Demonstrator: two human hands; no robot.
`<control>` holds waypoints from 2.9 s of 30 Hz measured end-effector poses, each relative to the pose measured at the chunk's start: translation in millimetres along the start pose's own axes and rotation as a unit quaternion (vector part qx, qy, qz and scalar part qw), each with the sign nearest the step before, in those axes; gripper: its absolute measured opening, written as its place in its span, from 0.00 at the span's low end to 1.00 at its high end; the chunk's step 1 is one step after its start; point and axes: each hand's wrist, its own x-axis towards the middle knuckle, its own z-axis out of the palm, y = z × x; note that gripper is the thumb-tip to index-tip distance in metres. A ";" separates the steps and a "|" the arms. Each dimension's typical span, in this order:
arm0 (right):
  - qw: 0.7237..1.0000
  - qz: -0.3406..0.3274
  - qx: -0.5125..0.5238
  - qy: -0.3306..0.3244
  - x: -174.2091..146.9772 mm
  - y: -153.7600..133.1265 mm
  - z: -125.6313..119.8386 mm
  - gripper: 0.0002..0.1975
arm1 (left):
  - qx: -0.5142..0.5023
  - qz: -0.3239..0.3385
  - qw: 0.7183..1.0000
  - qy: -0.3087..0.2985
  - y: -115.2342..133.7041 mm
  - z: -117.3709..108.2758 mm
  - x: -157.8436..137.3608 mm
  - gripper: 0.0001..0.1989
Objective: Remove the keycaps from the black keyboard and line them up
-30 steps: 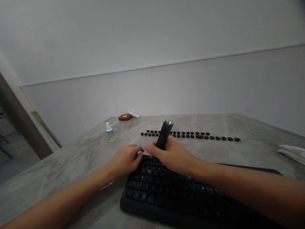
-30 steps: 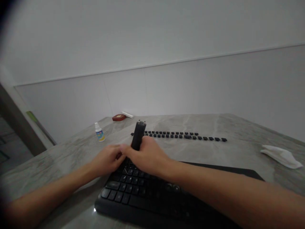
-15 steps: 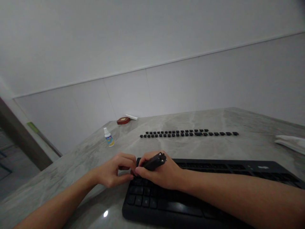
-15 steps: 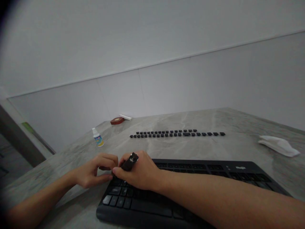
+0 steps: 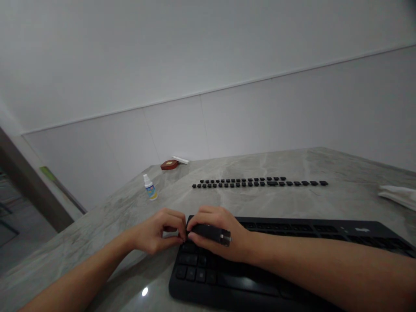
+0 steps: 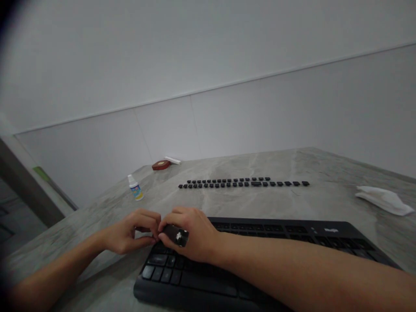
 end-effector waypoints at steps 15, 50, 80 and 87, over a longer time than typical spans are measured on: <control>0.995 -0.081 -0.053 -0.001 -2.3 7.2 4.6 0.09 | 0.027 0.009 1.000 0.009 1.7 0.0 0.5 0.05; 0.985 -0.012 -0.171 -0.027 -4.6 -1.0 5.6 0.09 | 0.056 -0.012 0.998 -0.001 2.1 1.2 0.7 0.06; 0.995 -0.073 -0.059 -0.017 -1.1 -2.6 2.4 0.11 | 0.047 -0.044 0.998 0.013 -3.0 2.0 1.7 0.05; 0.998 -0.013 -0.035 -0.040 0.4 -3.2 5.4 0.10 | 0.028 -0.045 0.998 0.038 -11.5 5.9 0.3 0.07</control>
